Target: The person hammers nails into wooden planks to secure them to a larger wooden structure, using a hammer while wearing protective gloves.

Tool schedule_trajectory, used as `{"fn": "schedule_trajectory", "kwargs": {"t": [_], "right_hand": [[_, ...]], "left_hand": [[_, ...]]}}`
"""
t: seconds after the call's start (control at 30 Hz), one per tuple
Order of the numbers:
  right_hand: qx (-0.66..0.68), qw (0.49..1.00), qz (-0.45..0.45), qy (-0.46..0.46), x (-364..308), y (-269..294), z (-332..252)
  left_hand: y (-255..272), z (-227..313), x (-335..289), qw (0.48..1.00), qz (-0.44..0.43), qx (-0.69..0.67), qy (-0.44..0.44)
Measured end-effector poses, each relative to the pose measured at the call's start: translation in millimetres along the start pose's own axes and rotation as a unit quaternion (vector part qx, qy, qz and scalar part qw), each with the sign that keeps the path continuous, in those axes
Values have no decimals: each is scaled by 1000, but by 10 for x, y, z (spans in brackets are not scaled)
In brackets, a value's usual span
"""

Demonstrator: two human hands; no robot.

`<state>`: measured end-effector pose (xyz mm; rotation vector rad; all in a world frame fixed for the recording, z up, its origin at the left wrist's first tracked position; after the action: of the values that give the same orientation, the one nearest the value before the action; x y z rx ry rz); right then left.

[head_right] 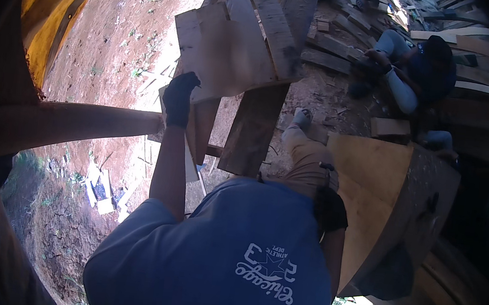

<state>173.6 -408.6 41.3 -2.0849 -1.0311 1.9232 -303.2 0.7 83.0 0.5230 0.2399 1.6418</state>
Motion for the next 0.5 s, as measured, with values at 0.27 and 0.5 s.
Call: {"fn": "schedule_trajectory", "kwargs": {"t": [0.27,0.5], "right_hand": [[-92,992,40,80,-20,-430,87],[-154,983,19,98,11,-668,60]], "left_hand": [[-106,93,81,992,-25,111,-59],[-370,-163,48,992,-93,89,-13]]}}
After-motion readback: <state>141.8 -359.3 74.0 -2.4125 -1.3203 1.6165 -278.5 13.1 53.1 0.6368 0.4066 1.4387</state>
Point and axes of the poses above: each hand's wrist, its own x-axis towards the middle knuckle, its own y-axis out of the back of the hand, z = x × y, the point moved 5 cm from there along x, towards the middle knuckle, and after that the axes turned 10 degrees about x, right-handed, at the moved point
